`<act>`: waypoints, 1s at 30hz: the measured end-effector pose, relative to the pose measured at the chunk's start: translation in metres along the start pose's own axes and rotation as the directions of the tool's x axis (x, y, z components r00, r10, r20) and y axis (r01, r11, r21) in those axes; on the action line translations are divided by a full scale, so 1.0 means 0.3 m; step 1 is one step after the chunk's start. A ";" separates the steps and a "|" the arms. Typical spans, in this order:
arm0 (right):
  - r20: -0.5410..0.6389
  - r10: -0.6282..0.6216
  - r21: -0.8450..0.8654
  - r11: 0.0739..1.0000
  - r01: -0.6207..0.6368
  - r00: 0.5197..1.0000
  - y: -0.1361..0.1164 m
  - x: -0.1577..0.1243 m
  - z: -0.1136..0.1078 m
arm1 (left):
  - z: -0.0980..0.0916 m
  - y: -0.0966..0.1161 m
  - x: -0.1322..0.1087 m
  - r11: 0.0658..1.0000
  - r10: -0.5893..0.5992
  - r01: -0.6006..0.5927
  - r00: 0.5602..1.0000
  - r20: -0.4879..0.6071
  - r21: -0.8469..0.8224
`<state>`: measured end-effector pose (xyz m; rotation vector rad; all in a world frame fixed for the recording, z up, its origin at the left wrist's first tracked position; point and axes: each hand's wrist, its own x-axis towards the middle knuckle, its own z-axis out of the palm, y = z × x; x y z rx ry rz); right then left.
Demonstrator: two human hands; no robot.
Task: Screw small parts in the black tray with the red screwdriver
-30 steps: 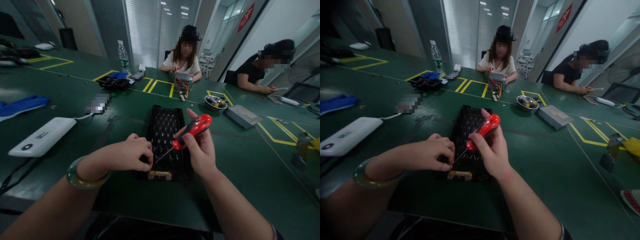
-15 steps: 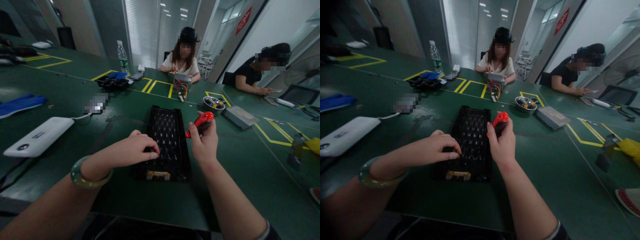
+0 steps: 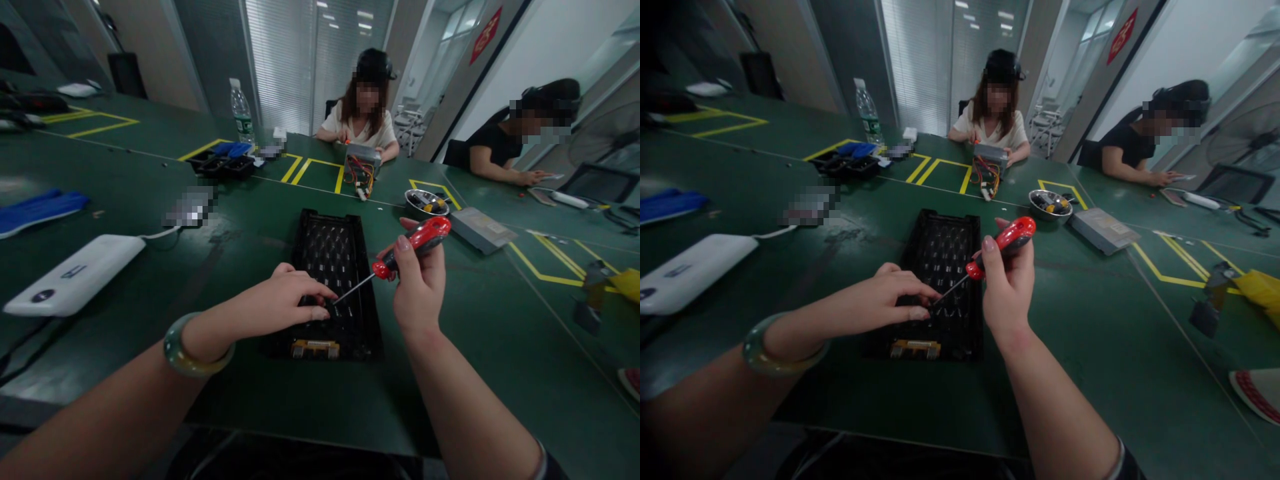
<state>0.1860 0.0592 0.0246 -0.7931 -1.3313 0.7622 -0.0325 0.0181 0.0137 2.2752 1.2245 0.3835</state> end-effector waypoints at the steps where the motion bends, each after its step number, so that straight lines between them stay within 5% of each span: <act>1: 0.003 0.003 -0.002 1.000 -0.003 1.000 -0.002 0.000 0.000 | 0.001 0.002 0.001 1.000 0.008 -0.008 1.000 0.018 -0.009; 13: 0.003 -0.042 -0.018 0.999 0.042 0.999 -0.013 -0.002 0.004 | 0.002 0.010 0.001 0.996 -0.014 0.024 0.993 0.118 -0.083; 30: 0.000 -0.022 -0.004 1.000 0.022 1.000 -0.010 -0.001 0.003 | 0.015 -0.014 -0.003 0.998 -0.001 0.003 1.000 0.027 -0.060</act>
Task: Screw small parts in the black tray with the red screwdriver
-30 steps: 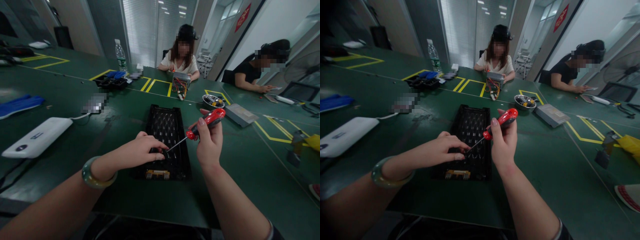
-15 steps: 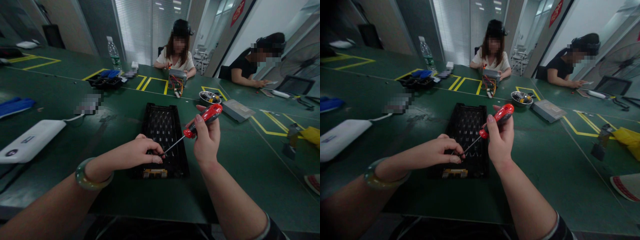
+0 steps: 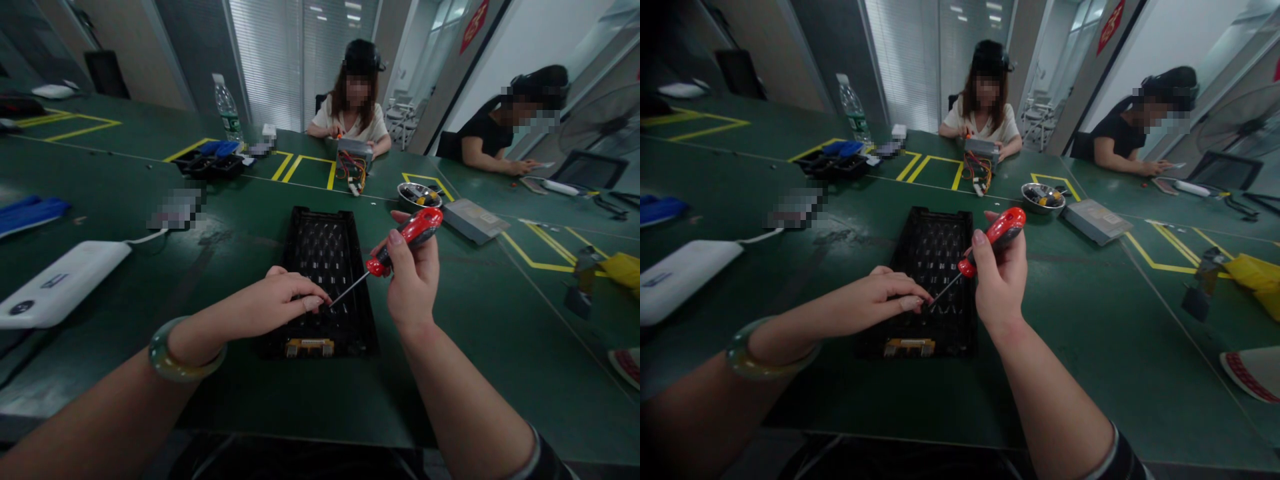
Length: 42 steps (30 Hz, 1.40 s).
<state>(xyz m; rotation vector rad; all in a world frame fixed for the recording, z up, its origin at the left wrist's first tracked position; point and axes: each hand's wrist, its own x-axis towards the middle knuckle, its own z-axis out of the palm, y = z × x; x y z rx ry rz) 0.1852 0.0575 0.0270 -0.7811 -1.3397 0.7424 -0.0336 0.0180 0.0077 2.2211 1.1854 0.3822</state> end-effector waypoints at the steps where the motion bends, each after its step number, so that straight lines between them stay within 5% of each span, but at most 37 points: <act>1: -0.001 0.000 0.008 1.000 0.000 1.000 0.000 0.000 0.000 | 0.000 0.005 -0.001 1.000 -0.006 0.006 1.000 0.000 0.004; 8: 0.009 -0.010 -0.013 1.000 0.010 1.000 -0.002 -0.001 -0.004 | -0.015 0.047 0.000 0.997 -0.063 0.066 0.997 -0.052 0.042; 15: 0.036 -0.067 -0.020 0.998 0.067 0.997 0.029 -0.008 -0.009 | 0.005 0.013 0.014 0.991 -0.071 0.087 0.987 -0.143 0.105; 20: 0.058 -0.118 -0.071 0.990 0.122 0.991 0.046 -0.015 -0.015 | 0.022 0.008 0.013 0.993 -0.006 0.018 0.995 -0.104 0.113; 29: 0.056 -0.120 -0.077 0.989 0.124 0.991 0.042 -0.014 -0.022 | 0.014 0.045 0.002 0.998 -0.056 0.055 0.996 -0.072 -0.006; 35: 0.030 -0.134 -0.061 0.989 0.136 0.991 0.033 -0.016 -0.023 | 0.042 0.042 0.004 0.999 0.013 -0.013 1.000 0.004 0.050; 42: 0.080 -0.148 -0.063 0.986 0.153 0.986 0.030 -0.015 -0.021 | 0.088 0.060 0.007 0.996 -0.042 0.039 0.999 0.033 0.084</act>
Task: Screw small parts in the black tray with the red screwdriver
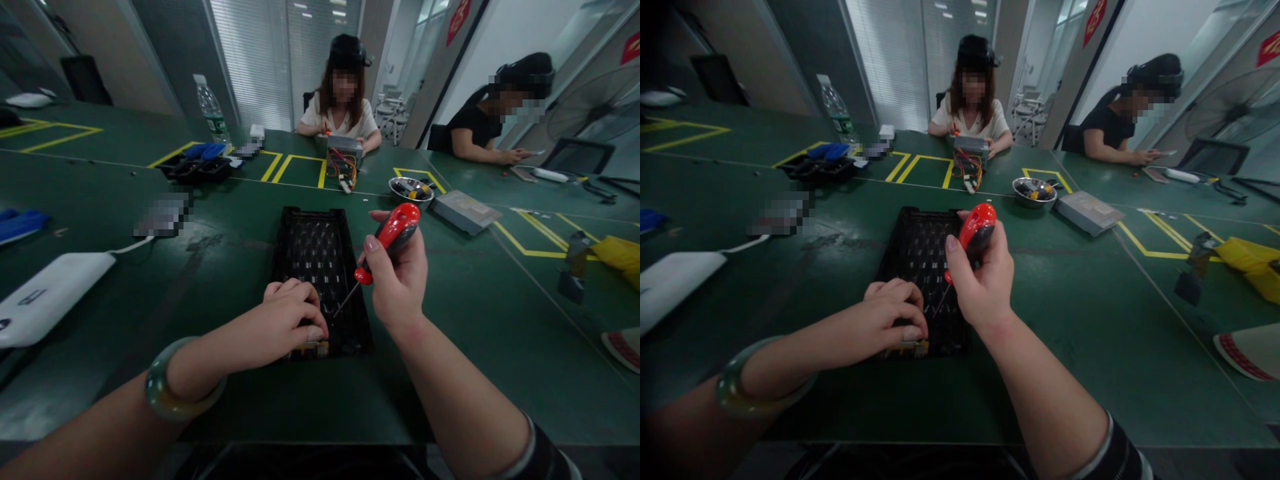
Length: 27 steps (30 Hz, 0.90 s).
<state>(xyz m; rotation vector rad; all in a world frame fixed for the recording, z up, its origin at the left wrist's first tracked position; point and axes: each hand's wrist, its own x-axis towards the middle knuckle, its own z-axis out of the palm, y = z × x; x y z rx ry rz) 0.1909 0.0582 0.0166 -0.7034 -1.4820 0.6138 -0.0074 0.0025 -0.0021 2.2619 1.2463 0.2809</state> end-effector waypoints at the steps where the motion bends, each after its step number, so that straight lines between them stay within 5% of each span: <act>1: -0.007 -0.002 -0.001 1.000 0.002 1.000 0.000 0.000 0.001 | 0.003 0.002 0.001 1.000 -0.002 0.002 1.000 0.005 0.003; 27: 0.014 -0.021 -0.031 0.999 0.022 1.000 -0.022 -0.007 0.002 | 0.008 0.002 0.007 0.999 0.040 -0.037 0.996 -0.080 0.038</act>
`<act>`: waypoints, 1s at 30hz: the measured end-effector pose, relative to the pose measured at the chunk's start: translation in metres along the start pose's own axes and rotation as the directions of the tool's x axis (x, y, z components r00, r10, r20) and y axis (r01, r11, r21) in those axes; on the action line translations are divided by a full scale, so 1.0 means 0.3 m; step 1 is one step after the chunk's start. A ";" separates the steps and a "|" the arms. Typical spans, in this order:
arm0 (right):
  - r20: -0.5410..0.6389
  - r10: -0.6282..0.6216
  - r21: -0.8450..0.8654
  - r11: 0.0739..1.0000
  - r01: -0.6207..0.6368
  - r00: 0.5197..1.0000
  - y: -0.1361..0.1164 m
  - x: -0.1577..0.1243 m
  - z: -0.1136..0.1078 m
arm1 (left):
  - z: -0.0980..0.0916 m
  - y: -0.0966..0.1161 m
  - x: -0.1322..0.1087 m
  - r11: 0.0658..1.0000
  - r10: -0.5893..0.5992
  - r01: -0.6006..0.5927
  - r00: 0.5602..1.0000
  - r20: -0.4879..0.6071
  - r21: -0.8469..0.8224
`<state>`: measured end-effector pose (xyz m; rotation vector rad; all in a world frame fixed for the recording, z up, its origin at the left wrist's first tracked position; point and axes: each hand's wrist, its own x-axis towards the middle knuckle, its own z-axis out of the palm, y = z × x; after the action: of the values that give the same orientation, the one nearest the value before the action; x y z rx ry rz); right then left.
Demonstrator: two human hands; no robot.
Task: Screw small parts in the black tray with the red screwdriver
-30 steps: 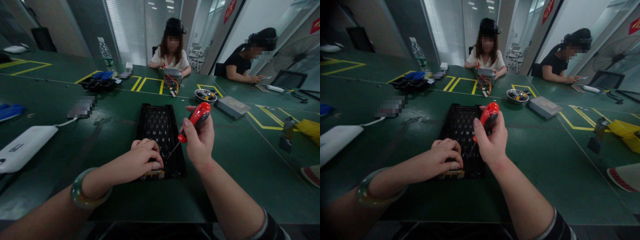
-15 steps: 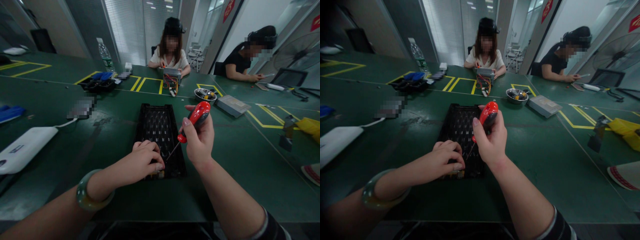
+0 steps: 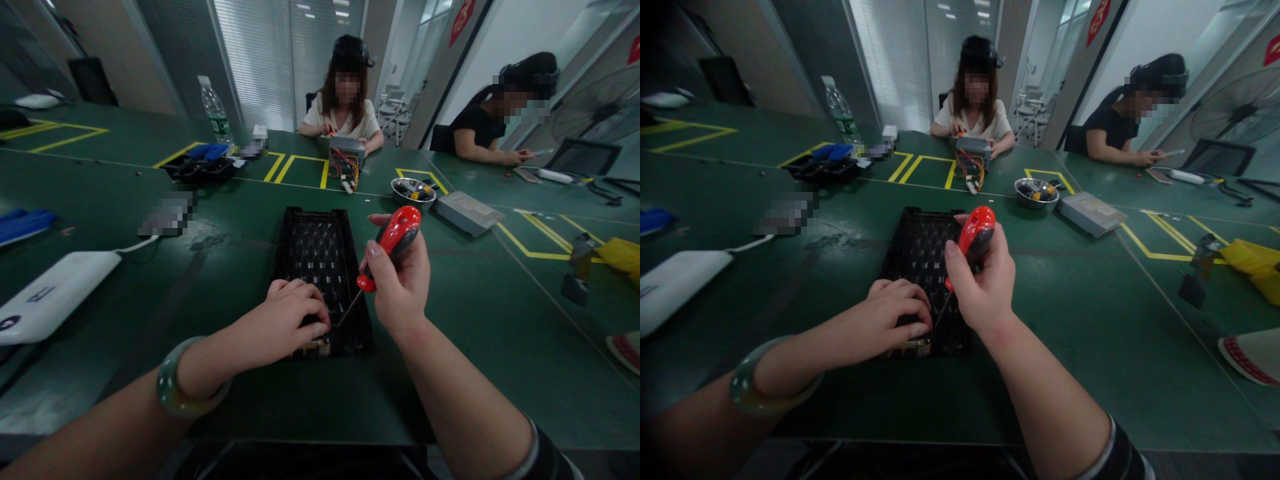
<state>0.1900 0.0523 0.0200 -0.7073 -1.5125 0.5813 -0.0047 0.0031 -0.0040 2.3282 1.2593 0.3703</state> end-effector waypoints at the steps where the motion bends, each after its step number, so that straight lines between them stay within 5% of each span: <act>1: 0.011 0.004 0.008 1.000 -0.004 1.000 -0.001 -0.002 0.001 | -0.004 -0.002 0.000 1.000 -0.002 0.002 1.000 -0.021 0.003; 11: 0.187 0.027 0.000 1.000 -0.028 0.982 -0.017 -0.028 0.014 | -0.022 -0.011 -0.001 1.000 -0.012 0.013 0.998 -0.063 0.018; 30: 0.112 0.058 0.018 0.998 -0.060 0.992 -0.003 -0.031 0.018 | -0.046 -0.005 -0.009 0.990 0.137 -0.138 0.989 0.048 0.028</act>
<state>0.1845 0.0452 0.0139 -0.7151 -1.5901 0.6900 -0.0132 0.0051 0.0069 2.4432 1.0939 0.3430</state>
